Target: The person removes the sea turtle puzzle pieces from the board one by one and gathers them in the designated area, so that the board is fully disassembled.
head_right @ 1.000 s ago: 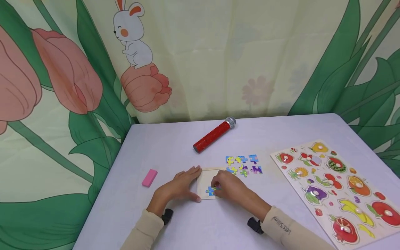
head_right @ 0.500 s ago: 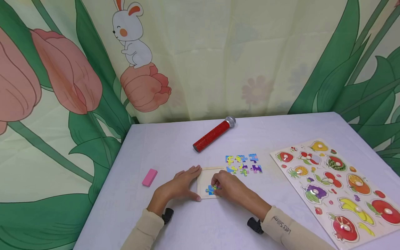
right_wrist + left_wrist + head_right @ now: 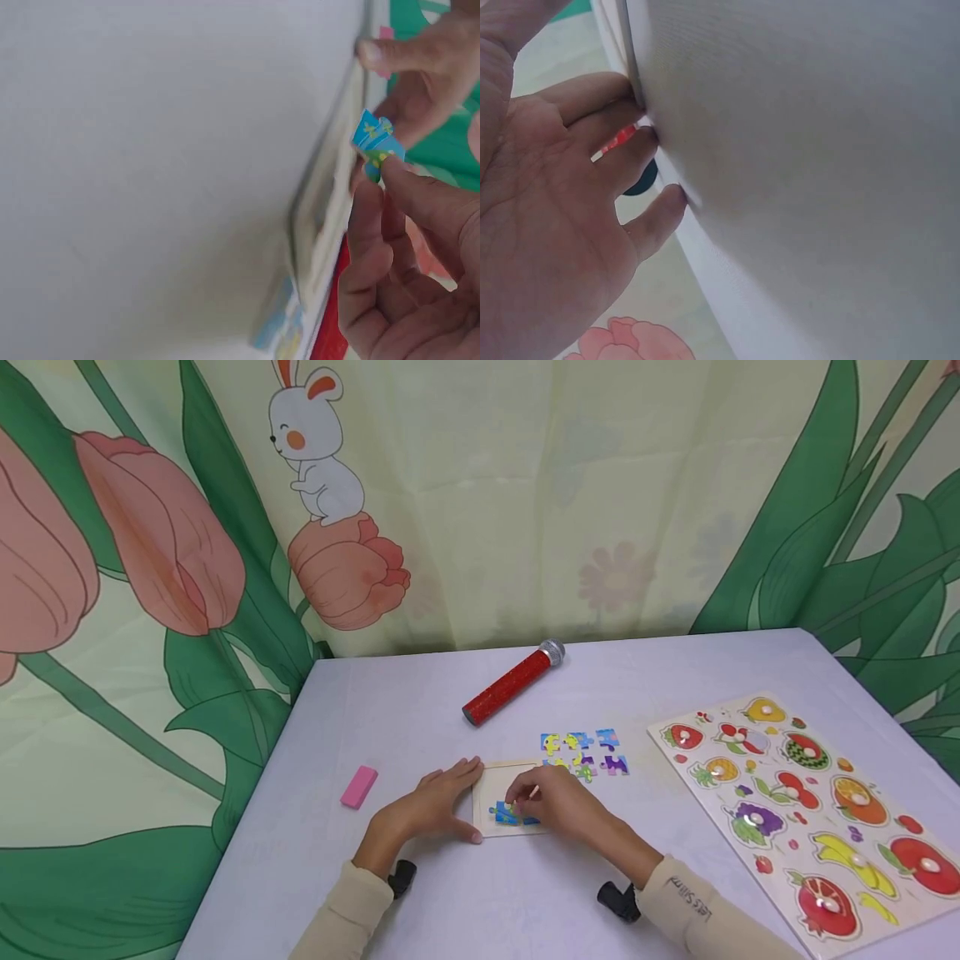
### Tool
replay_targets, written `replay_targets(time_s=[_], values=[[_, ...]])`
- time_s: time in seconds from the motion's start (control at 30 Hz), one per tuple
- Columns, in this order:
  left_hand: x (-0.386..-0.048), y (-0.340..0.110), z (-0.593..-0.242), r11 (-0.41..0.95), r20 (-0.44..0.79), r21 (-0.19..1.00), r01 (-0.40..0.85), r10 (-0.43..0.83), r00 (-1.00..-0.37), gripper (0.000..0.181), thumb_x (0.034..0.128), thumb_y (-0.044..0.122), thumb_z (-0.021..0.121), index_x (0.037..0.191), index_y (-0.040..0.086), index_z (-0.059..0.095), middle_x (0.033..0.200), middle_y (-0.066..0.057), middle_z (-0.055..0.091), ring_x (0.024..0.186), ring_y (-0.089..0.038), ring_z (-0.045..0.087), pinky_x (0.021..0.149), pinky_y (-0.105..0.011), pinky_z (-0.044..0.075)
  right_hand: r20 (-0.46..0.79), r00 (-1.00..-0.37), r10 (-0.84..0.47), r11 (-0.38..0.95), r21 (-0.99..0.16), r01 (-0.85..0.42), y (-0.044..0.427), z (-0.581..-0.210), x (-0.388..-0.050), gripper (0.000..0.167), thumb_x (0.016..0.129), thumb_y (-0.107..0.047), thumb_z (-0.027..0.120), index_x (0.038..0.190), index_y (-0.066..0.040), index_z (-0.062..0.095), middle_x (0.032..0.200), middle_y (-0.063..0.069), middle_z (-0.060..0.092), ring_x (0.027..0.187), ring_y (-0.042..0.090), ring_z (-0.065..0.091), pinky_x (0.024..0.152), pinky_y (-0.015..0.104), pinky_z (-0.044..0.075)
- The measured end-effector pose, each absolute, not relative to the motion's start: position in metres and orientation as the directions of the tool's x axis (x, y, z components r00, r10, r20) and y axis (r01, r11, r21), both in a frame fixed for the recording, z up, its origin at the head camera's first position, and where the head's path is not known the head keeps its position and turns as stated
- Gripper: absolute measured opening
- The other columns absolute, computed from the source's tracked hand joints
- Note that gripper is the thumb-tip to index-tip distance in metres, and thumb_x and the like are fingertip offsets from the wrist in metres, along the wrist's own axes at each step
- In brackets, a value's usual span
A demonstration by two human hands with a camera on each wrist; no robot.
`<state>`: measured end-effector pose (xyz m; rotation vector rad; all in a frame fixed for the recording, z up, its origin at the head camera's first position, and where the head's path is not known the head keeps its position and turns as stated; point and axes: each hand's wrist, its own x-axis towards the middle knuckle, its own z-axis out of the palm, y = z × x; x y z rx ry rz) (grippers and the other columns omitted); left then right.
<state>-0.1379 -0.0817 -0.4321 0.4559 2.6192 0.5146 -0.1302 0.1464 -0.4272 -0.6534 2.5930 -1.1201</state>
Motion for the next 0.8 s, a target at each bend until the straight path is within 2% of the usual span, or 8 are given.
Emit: replay_targets(time_s=[0.23, 0.5, 0.67, 0.8], values=[[-0.139, -0.080, -0.433, 0.877, -0.346, 0.427, 0.218, 0.382, -0.857, 0.102, 0.0771, 0.033, 0.092, 0.161, 0.014, 0.036, 0.167, 0.000, 0.030, 0.155, -0.020, 0.020, 0.124, -0.047, 0.018, -0.073, -0.866, -0.495, 0.587, -0.763, -0.271, 0.181, -0.409, -0.145, 0.012, 0.093, -0.005, 0.075, 0.102, -0.012, 0.080, 0.096, -0.006, 0.073, 0.090, 0.016, 0.063, 0.075, 0.026, 0.056], [-0.138, -0.082, -0.433, 0.881, -0.341, 0.417, 0.222, 0.378, -0.861, 0.102, 0.0773, 0.033, 0.092, 0.161, 0.013, 0.036, 0.167, -0.001, 0.030, 0.154, -0.020, 0.022, 0.124, -0.047, 0.020, -0.290, -0.874, -0.389, 0.728, -0.679, -0.098, 0.229, -0.407, -0.156, 0.011, 0.092, -0.009, 0.076, 0.102, -0.010, 0.080, 0.103, 0.003, 0.073, 0.097, 0.022, 0.059, 0.076, 0.033, 0.053], [-0.139, -0.082, -0.434, 0.879, -0.343, 0.420, 0.226, 0.384, -0.857, 0.103, 0.0771, 0.033, 0.092, 0.161, 0.013, 0.036, 0.167, -0.001, 0.030, 0.154, -0.020, 0.021, 0.124, -0.048, 0.019, -0.345, -0.887, -0.307, 0.764, -0.645, -0.014, 0.240, -0.415, -0.159, 0.010, 0.092, -0.006, 0.076, 0.101, -0.006, 0.080, 0.100, 0.006, 0.074, 0.095, 0.022, 0.060, 0.075, 0.033, 0.053], [-0.139, -0.081, -0.435, 0.877, -0.345, 0.425, 0.226, 0.387, -0.855, 0.103, 0.0768, 0.033, 0.092, 0.161, 0.013, 0.036, 0.167, -0.001, 0.030, 0.154, -0.020, 0.021, 0.124, -0.048, 0.019, -0.350, -0.890, -0.293, 0.773, -0.634, -0.005, 0.241, -0.419, -0.160, 0.010, 0.091, -0.003, 0.076, 0.100, -0.005, 0.080, 0.097, 0.005, 0.074, 0.091, 0.022, 0.059, 0.074, 0.033, 0.052]])
